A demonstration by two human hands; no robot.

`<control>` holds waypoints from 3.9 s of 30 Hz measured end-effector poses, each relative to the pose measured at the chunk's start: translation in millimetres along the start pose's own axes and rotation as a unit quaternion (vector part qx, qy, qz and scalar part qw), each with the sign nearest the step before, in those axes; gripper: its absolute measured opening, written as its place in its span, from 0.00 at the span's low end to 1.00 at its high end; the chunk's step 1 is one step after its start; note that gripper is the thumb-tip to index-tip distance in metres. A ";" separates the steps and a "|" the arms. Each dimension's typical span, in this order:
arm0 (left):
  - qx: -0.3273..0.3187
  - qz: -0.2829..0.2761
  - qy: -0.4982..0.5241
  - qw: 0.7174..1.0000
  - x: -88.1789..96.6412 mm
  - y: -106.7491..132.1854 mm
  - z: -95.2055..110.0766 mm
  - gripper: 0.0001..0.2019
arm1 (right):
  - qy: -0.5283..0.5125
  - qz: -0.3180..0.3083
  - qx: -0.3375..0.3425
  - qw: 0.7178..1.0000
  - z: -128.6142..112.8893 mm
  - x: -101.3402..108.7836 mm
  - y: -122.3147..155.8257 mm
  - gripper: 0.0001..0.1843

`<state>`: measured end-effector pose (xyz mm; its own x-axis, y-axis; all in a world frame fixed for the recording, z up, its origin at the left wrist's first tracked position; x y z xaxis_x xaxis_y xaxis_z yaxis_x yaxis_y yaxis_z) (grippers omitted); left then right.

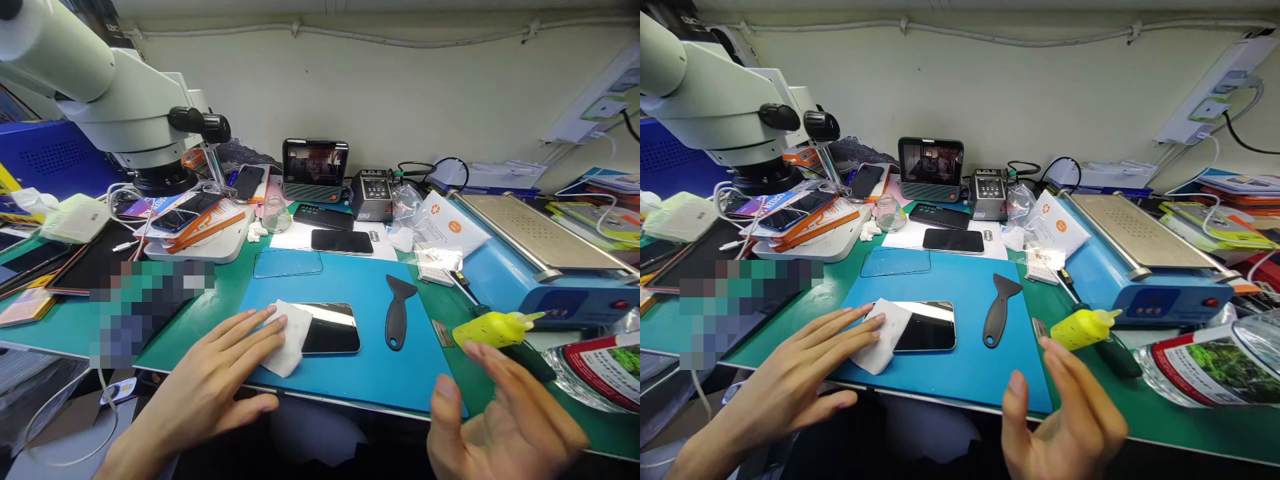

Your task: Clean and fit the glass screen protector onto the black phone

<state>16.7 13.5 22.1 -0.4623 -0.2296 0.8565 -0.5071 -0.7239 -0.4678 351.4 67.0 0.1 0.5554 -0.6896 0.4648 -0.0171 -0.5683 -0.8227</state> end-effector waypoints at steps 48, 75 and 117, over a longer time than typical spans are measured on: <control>0.157 0.007 -0.157 0.975 -55.0 -24.7 61.3 0.40 | 0.071 0.032 0.071 0.994 -41.1 -17.6 -9.3 0.22; 0.203 0.022 -0.128 0.970 -80.3 -75.6 92.2 0.46 | 0.065 0.012 0.049 0.997 -39.3 -20.9 -6.8 0.28; 0.013 -0.026 -0.094 0.995 -49.7 -56.7 71.2 0.26 | 0.085 0.028 0.044 0.995 -37.0 -19.8 -8.3 0.26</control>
<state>120.3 19.6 21.6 -0.2901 -0.3075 0.9062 -0.5071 -0.7537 -0.4181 309.8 68.7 9.8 0.4059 -0.7898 0.4599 0.0329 -0.4902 -0.8710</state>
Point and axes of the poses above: each hand's wrist, its own y-axis away from the middle knuckle, its own x-axis out of the back of the hand, z = x × y, the point moved 5 cm from there along -y, towards the middle knuckle, and after that the axes turned 13 degrees about y, right-handed, at the moved point
